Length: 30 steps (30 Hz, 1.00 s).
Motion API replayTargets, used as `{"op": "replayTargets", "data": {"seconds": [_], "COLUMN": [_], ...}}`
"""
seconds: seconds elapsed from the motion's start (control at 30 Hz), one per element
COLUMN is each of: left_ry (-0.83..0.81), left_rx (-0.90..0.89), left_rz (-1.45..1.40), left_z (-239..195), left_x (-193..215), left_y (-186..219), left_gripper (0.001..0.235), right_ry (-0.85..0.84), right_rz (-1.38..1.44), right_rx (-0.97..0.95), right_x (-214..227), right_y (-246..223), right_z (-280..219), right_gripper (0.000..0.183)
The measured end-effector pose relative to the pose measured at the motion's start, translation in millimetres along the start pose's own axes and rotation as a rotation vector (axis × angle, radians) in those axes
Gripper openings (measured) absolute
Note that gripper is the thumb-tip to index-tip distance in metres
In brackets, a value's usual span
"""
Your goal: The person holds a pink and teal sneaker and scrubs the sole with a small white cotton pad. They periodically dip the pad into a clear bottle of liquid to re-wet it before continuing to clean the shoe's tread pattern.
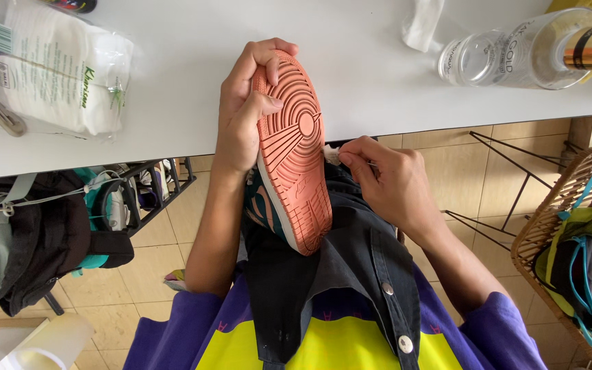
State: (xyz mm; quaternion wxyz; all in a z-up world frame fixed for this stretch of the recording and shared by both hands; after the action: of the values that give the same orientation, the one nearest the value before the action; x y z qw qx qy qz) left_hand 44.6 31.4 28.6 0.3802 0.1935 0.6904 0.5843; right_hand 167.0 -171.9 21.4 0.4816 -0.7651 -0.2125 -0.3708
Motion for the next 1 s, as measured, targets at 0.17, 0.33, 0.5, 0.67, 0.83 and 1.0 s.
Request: {"op": "replayTargets", "data": {"seconds": [0.17,0.33,0.5,0.67,0.83,1.0], "left_ry": [0.009,0.011,0.019,0.013,-0.048,0.018], "left_rx": [0.018,-0.013,-0.031,-0.042,0.002,-0.019], "left_rz": [-0.025,-0.025,0.045,0.066,-0.102,0.024], "left_z": [0,3,1,2,-1,-1], "left_x": [-4,-7,-9,-9,-1,1], "left_y": [1,1,-3,-4,-19,-3], "left_gripper": [0.018,0.015,0.015,0.016,0.015,0.018], "right_ry": [0.093,0.214,0.251,0.317,0.528,0.106], "right_rz": [-0.069,-0.304,-0.597,-0.775,-1.021,-0.311], "right_rx": [0.163,0.381,0.402,0.482,0.464,0.191], "right_x": [4,20,14,16,36,26], "right_y": [-9,-21,-14,-36,-37,-6], "right_z": [5,13,9,1,-2,13], "right_gripper": [0.009,0.019,0.052,0.035,0.021,0.019]}}
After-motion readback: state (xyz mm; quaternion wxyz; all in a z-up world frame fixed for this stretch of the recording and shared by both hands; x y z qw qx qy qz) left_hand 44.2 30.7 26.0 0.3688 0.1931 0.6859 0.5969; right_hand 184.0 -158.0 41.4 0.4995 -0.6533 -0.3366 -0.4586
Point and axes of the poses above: each hand's wrist, its own z-axis towards the middle knuckle, its own x-axis out of the back of the hand, y = z × x, the point moved 5 cm from there along z, towards the middle knuckle, and after that the axes turned 15 degrees about -z, right-handed, at the moved point
